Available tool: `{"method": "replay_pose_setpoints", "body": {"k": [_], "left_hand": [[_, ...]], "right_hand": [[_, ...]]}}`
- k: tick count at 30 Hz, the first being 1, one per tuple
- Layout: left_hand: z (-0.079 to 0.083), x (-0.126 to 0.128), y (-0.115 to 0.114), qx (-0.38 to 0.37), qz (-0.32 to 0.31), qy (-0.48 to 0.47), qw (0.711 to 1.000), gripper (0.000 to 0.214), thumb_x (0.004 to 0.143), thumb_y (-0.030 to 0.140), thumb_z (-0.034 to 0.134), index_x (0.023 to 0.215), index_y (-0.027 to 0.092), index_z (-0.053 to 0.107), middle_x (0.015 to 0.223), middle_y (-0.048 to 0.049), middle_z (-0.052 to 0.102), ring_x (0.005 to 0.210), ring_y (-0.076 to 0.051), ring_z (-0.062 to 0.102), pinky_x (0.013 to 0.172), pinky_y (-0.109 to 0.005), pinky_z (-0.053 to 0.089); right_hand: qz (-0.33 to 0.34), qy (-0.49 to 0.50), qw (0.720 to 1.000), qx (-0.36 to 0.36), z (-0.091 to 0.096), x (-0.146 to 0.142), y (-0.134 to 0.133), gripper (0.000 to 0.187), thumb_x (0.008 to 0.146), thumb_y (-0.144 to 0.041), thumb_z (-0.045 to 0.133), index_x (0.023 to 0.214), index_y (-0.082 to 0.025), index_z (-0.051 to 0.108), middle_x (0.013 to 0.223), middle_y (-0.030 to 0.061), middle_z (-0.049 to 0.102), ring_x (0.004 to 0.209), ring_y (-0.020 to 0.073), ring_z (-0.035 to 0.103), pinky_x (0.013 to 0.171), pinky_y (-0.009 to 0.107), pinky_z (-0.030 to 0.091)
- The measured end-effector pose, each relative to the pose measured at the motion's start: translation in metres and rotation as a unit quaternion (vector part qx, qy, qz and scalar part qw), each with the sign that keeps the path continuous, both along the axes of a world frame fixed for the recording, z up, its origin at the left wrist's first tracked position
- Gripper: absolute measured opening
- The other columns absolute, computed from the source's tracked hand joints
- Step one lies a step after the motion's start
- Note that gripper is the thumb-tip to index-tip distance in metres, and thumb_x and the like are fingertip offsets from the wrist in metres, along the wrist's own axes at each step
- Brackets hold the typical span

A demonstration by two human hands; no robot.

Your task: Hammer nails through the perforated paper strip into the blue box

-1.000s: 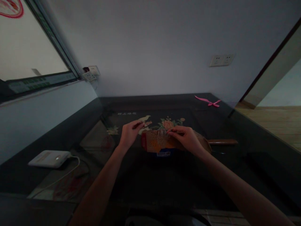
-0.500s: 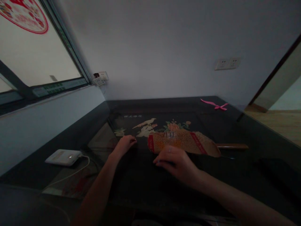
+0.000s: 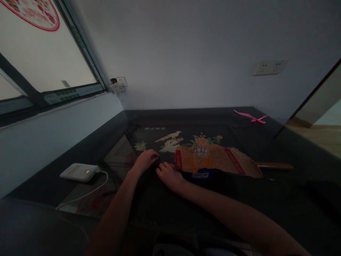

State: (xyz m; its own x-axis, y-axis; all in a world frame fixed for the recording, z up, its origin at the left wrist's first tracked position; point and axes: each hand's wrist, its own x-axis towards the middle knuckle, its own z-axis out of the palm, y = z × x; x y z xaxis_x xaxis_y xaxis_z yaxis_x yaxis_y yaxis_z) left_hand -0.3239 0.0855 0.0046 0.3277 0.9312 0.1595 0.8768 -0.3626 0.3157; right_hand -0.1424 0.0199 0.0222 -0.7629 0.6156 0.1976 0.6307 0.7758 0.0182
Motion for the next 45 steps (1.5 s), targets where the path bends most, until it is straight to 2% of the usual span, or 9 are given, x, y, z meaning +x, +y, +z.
{"method": "replay_pose_setpoints", "body": {"k": [9,13,20,26,33,36,39,45], "left_hand": [[0.000,0.001,-0.002,-0.003,-0.017,-0.056,0.998,0.025,0.073,0.004,0.057,0.092,0.016,0.067,0.093,-0.0059,0.066,0.089,-0.018,0.062,0.082,-0.030,0.048],[-0.001,0.001,-0.002,-0.008,-0.025,-0.075,0.997,0.031,0.070,-0.001,0.055,0.094,0.016,0.066,0.094,-0.0058,0.066,0.091,-0.017,0.062,0.084,-0.030,0.048],[-0.004,-0.001,-0.001,0.002,-0.042,-0.082,0.996,0.023,0.073,0.004,0.056,0.090,0.016,0.066,0.092,-0.0056,0.065,0.089,-0.018,0.061,0.082,-0.031,0.049],[-0.006,-0.005,0.002,0.024,-0.033,-0.073,0.997,0.025,0.078,0.004,0.048,0.091,0.015,0.065,0.091,-0.0066,0.066,0.088,-0.018,0.061,0.084,-0.032,0.048],[-0.008,-0.008,0.004,0.023,-0.011,-0.065,0.998,0.030,0.079,0.003,0.043,0.095,0.016,0.066,0.095,-0.0073,0.067,0.091,-0.018,0.060,0.087,-0.034,0.047],[-0.007,-0.009,0.004,0.019,-0.011,-0.066,0.998,0.030,0.078,0.003,0.044,0.094,0.016,0.066,0.094,-0.0072,0.067,0.089,-0.018,0.061,0.085,-0.032,0.047],[-0.005,-0.007,0.003,0.007,-0.007,-0.065,0.998,0.026,0.081,0.007,0.047,0.094,0.016,0.067,0.094,-0.0066,0.067,0.089,-0.018,0.061,0.085,-0.031,0.047],[0.000,0.002,-0.004,0.009,0.011,-0.074,0.997,0.019,0.086,0.022,0.051,0.097,0.017,0.065,0.096,-0.0067,0.065,0.089,-0.019,0.061,0.083,-0.032,0.047]], "right_hand": [[-0.011,-0.008,1.000,-0.015,-0.003,-0.004,0.012,0.016,0.088,-0.009,0.050,0.097,-0.012,0.062,0.105,0.0114,0.062,0.101,0.0232,0.055,0.076,0.037,0.050],[-0.025,-0.012,0.999,-0.030,-0.004,-0.002,0.019,0.015,0.091,-0.019,0.054,0.102,-0.014,0.062,0.110,0.0070,0.061,0.100,0.0199,0.058,0.081,0.038,0.050],[-0.051,0.007,0.997,-0.052,-0.003,-0.006,0.027,0.025,0.092,-0.029,0.054,0.113,-0.018,0.058,0.117,0.0078,0.059,0.098,0.0192,0.060,0.082,0.039,0.051],[-0.078,0.029,0.995,-0.053,-0.001,-0.021,0.040,0.030,0.091,-0.030,0.055,0.117,-0.016,0.056,0.117,0.0081,0.058,0.098,0.0202,0.060,0.081,0.041,0.051],[-0.063,0.044,0.996,-0.036,0.003,-0.024,0.045,0.030,0.090,-0.030,0.056,0.117,-0.016,0.056,0.117,0.0079,0.058,0.099,0.0206,0.060,0.082,0.041,0.051],[-0.047,0.051,0.997,-0.027,0.007,-0.021,0.039,0.024,0.092,-0.023,0.052,0.113,-0.015,0.058,0.121,0.0096,0.057,0.103,0.0216,0.057,0.082,0.041,0.050],[-0.003,0.060,0.998,-0.017,0.010,-0.011,0.022,0.022,0.092,-0.013,0.045,0.107,-0.014,0.061,0.121,0.0120,0.058,0.106,0.0228,0.054,0.081,0.038,0.048],[0.120,0.055,0.991,-0.020,0.008,0.030,-0.029,0.015,0.088,-0.017,0.052,0.096,-0.017,0.065,0.112,0.0078,0.062,0.097,0.0215,0.054,0.075,0.033,0.047]]}}
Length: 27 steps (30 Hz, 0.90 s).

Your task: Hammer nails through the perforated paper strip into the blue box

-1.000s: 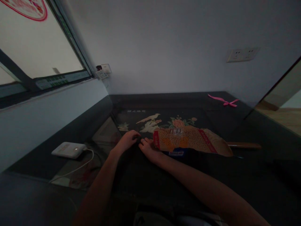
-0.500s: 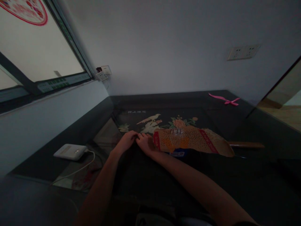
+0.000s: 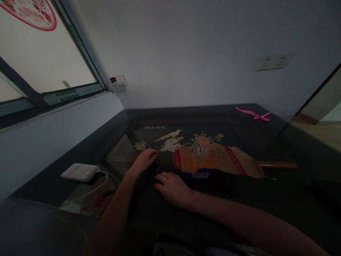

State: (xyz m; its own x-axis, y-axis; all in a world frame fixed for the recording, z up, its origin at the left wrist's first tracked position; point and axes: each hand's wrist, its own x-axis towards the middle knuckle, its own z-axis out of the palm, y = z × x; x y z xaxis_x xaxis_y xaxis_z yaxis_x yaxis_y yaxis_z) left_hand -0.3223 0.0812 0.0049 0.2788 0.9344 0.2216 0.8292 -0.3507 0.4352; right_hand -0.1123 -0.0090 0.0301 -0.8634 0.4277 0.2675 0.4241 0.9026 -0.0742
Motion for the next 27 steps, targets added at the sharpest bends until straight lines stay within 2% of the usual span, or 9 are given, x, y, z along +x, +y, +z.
{"method": "replay_pose_setpoints", "body": {"k": [2,5,12,16,21,27], "left_hand": [[0.000,0.003,-0.002,-0.010,0.004,-0.006,1.000,0.019,0.084,0.026,0.055,0.100,0.017,0.063,0.096,-0.0064,0.064,0.087,-0.018,0.061,0.080,-0.031,0.048],[0.001,0.006,-0.005,-0.024,0.009,-0.002,1.000,0.023,0.081,0.021,0.059,0.103,0.019,0.061,0.098,-0.0053,0.062,0.087,-0.017,0.060,0.078,-0.031,0.049],[0.005,0.004,-0.004,-0.032,0.019,0.006,0.999,0.027,0.076,0.007,0.054,0.101,0.017,0.062,0.092,-0.0054,0.059,0.082,-0.017,0.059,0.074,-0.029,0.049],[0.004,0.001,-0.003,-0.025,0.023,0.009,0.999,0.027,0.076,0.009,0.054,0.100,0.017,0.063,0.090,-0.0052,0.059,0.083,-0.017,0.059,0.074,-0.029,0.049],[0.002,-0.004,-0.001,-0.030,0.029,0.019,0.999,0.026,0.077,0.014,0.055,0.102,0.018,0.064,0.093,-0.0063,0.061,0.081,-0.017,0.059,0.074,-0.030,0.049],[0.007,-0.014,0.001,-0.011,0.046,0.019,0.999,0.024,0.079,0.022,0.055,0.100,0.018,0.064,0.091,-0.0061,0.065,0.080,-0.018,0.061,0.074,-0.031,0.050]], "right_hand": [[0.019,-0.003,1.000,-0.005,-0.003,0.019,-0.013,0.015,0.088,-0.019,0.053,0.097,-0.018,0.065,0.111,0.0064,0.063,0.097,0.0209,0.054,0.075,0.033,0.048],[0.037,0.001,0.999,-0.032,-0.006,0.047,-0.025,0.017,0.089,-0.018,0.051,0.100,-0.018,0.064,0.111,0.0062,0.063,0.096,0.0203,0.055,0.076,0.032,0.048],[0.045,0.032,0.994,-0.095,-0.008,0.097,-0.039,0.023,0.088,-0.014,0.049,0.105,-0.018,0.064,0.106,0.0080,0.064,0.092,0.0185,0.057,0.075,0.031,0.048],[0.050,0.057,0.991,-0.112,-0.009,0.110,-0.044,0.025,0.087,-0.012,0.048,0.105,-0.018,0.065,0.104,0.0085,0.065,0.089,0.0177,0.058,0.074,0.029,0.049],[0.037,0.117,0.989,-0.088,-0.002,0.116,-0.039,0.027,0.087,-0.011,0.047,0.105,-0.016,0.065,0.100,0.0086,0.066,0.086,0.0177,0.059,0.073,0.029,0.049],[0.070,0.166,0.982,-0.052,0.022,0.126,-0.042,0.031,0.091,-0.013,0.039,0.111,-0.016,0.062,0.094,0.0094,0.068,0.081,0.0165,0.062,0.068,0.029,0.050]]}}
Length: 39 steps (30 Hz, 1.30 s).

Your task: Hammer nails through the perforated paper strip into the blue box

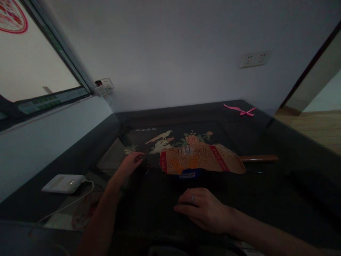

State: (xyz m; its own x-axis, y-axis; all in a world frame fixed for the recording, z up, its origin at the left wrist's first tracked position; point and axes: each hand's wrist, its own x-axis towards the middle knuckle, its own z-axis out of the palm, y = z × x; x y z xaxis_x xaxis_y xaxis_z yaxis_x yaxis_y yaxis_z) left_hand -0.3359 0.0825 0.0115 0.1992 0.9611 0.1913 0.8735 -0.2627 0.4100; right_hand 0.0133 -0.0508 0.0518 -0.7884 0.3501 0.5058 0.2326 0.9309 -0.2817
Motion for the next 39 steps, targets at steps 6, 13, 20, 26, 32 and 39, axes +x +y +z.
{"method": "replay_pose_setpoints", "body": {"k": [6,13,20,26,32,39], "left_hand": [[0.042,0.040,-0.013,0.100,0.004,-0.117,0.988,0.022,0.085,0.026,0.047,0.094,0.018,0.065,0.098,-0.0066,0.065,0.091,-0.019,0.061,0.080,-0.031,0.051],[0.073,0.148,-0.021,0.033,-0.159,-0.153,0.975,0.023,0.081,0.020,0.061,0.104,0.018,0.065,0.094,-0.0044,0.065,0.080,-0.015,0.060,0.071,-0.027,0.050],[0.061,0.165,-0.015,0.070,-0.176,-0.136,0.972,0.009,0.083,0.024,0.063,0.083,0.018,0.069,0.081,-0.0022,0.066,0.076,-0.015,0.061,0.069,-0.027,0.047],[0.056,0.165,-0.017,0.099,-0.163,-0.133,0.973,0.010,0.084,0.025,0.063,0.081,0.018,0.068,0.078,-0.0012,0.065,0.073,-0.015,0.060,0.067,-0.026,0.044],[0.060,0.166,-0.019,0.094,-0.167,-0.123,0.974,0.009,0.084,0.023,0.062,0.081,0.018,0.068,0.078,-0.0006,0.065,0.073,-0.014,0.059,0.067,-0.026,0.044],[0.061,0.168,-0.021,0.092,-0.160,-0.093,0.978,0.012,0.085,0.025,0.060,0.080,0.018,0.068,0.078,-0.0009,0.066,0.074,-0.015,0.059,0.067,-0.026,0.042]], "right_hand": [[-0.126,0.158,0.979,-0.030,0.038,0.018,0.032,0.027,0.090,-0.016,0.043,0.108,-0.022,0.063,0.091,0.0059,0.068,0.085,0.0162,0.064,0.073,0.030,0.051],[-0.286,0.086,0.942,-0.155,0.034,0.018,0.110,0.026,0.076,-0.008,0.064,0.101,-0.014,0.068,0.094,0.0074,0.070,0.079,0.0163,0.064,0.074,0.031,0.050],[-0.269,0.058,0.953,-0.127,0.029,0.007,0.118,0.011,0.077,-0.009,0.065,0.081,-0.016,0.073,0.082,0.0056,0.070,0.080,0.0187,0.063,0.074,0.032,0.047],[-0.273,0.101,0.949,-0.118,0.024,0.006,0.118,0.011,0.079,-0.013,0.065,0.078,-0.018,0.074,0.077,0.0037,0.071,0.077,0.0183,0.064,0.071,0.030,0.047],[-0.272,0.154,0.942,-0.123,0.023,0.006,0.118,0.009,0.077,-0.012,0.067,0.073,-0.018,0.073,0.075,0.0043,0.070,0.075,0.0182,0.063,0.069,0.030,0.047],[-0.273,0.209,0.927,-0.152,0.032,0.007,0.111,0.008,0.076,-0.019,0.067,0.070,-0.018,0.071,0.073,0.0044,0.069,0.074,0.0183,0.062,0.069,0.031,0.046]]}}
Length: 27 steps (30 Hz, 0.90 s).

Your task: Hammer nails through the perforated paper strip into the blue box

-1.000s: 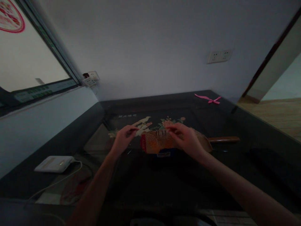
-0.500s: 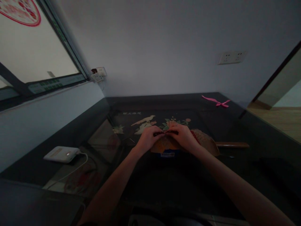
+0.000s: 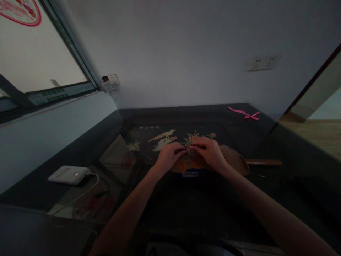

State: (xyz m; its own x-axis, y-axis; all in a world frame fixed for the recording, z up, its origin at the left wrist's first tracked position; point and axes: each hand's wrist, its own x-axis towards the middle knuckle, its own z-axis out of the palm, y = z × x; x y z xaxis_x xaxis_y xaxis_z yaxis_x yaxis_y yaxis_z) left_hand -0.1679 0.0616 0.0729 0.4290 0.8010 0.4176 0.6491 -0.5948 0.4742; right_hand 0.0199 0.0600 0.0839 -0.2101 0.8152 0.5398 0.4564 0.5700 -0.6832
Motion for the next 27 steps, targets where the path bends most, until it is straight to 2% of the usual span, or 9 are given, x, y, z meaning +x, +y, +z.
{"method": "replay_pose_setpoints", "body": {"k": [3,6,9,12,17,21,24,27], "left_hand": [[0.000,0.001,0.000,-0.004,0.008,0.012,1.000,0.013,0.085,0.025,0.060,0.079,0.018,0.068,0.077,-0.0011,0.066,0.073,-0.015,0.059,0.066,-0.025,0.042],[0.000,0.000,-0.001,-0.008,0.023,0.011,1.000,0.011,0.084,0.023,0.060,0.080,0.018,0.069,0.078,-0.0010,0.067,0.073,-0.015,0.060,0.067,-0.025,0.043],[0.001,0.000,-0.002,-0.005,0.026,0.012,1.000,0.010,0.084,0.016,0.059,0.083,0.018,0.069,0.081,-0.0019,0.068,0.077,-0.016,0.062,0.070,-0.027,0.045],[0.000,0.000,-0.004,-0.004,0.032,-0.009,0.999,0.012,0.082,0.011,0.059,0.085,0.017,0.069,0.085,-0.0030,0.070,0.081,-0.017,0.063,0.075,-0.028,0.046],[-0.003,0.001,-0.005,-0.008,0.031,-0.097,0.995,0.009,0.081,0.012,0.061,0.080,0.016,0.069,0.082,-0.0031,0.070,0.078,-0.017,0.064,0.073,-0.028,0.047],[0.004,-0.001,-0.002,-0.042,0.033,-0.227,0.972,0.014,0.083,0.023,0.060,0.077,0.015,0.068,0.073,-0.0023,0.068,0.069,-0.015,0.062,0.063,-0.024,0.049],[0.008,-0.015,0.002,-0.022,0.055,-0.277,0.959,0.018,0.084,0.029,0.059,0.082,0.015,0.069,0.077,-0.0038,0.068,0.068,-0.014,0.062,0.061,-0.023,0.049],[0.002,-0.046,0.005,0.063,0.086,-0.210,0.972,0.018,0.084,0.031,0.059,0.084,0.016,0.069,0.085,-0.0056,0.069,0.077,-0.016,0.064,0.069,-0.025,0.050]], "right_hand": [[0.002,0.031,0.999,-0.018,0.011,0.000,-0.002,0.011,0.078,-0.025,0.065,0.071,-0.018,0.070,0.075,0.0043,0.069,0.075,0.0177,0.062,0.069,0.030,0.046],[0.043,0.044,0.996,-0.066,0.016,-0.004,-0.003,0.017,0.079,-0.031,0.063,0.070,-0.017,0.069,0.075,0.0035,0.070,0.075,0.0171,0.063,0.069,0.028,0.047],[0.087,0.037,0.989,-0.117,0.008,-0.009,-0.001,0.021,0.077,-0.033,0.063,0.069,-0.016,0.071,0.070,0.0029,0.070,0.070,0.0169,0.063,0.064,0.027,0.047],[0.098,0.033,0.984,-0.146,-0.003,-0.011,0.002,0.022,0.076,-0.034,0.062,0.071,-0.015,0.071,0.068,0.0030,0.069,0.067,0.0171,0.063,0.060,0.026,0.045],[0.096,0.022,0.982,-0.164,-0.007,-0.009,0.002,0.024,0.077,-0.035,0.061,0.070,-0.015,0.069,0.066,0.0022,0.067,0.065,0.0156,0.060,0.060,0.025,0.043],[0.088,0.011,0.983,-0.164,-0.002,-0.009,0.000,0.025,0.080,-0.034,0.059,0.067,-0.015,0.067,0.063,0.0012,0.064,0.061,0.0138,0.057,0.058,0.025,0.040],[0.083,0.003,0.984,-0.159,0.000,-0.009,-0.001,0.022,0.080,-0.032,0.059,0.067,-0.015,0.067,0.064,0.0013,0.066,0.062,0.0136,0.058,0.060,0.025,0.040],[0.076,-0.001,0.985,-0.155,0.001,-0.009,-0.002,0.022,0.080,-0.031,0.059,0.067,-0.016,0.068,0.063,0.0011,0.065,0.062,0.0138,0.058,0.060,0.025,0.039]]}}
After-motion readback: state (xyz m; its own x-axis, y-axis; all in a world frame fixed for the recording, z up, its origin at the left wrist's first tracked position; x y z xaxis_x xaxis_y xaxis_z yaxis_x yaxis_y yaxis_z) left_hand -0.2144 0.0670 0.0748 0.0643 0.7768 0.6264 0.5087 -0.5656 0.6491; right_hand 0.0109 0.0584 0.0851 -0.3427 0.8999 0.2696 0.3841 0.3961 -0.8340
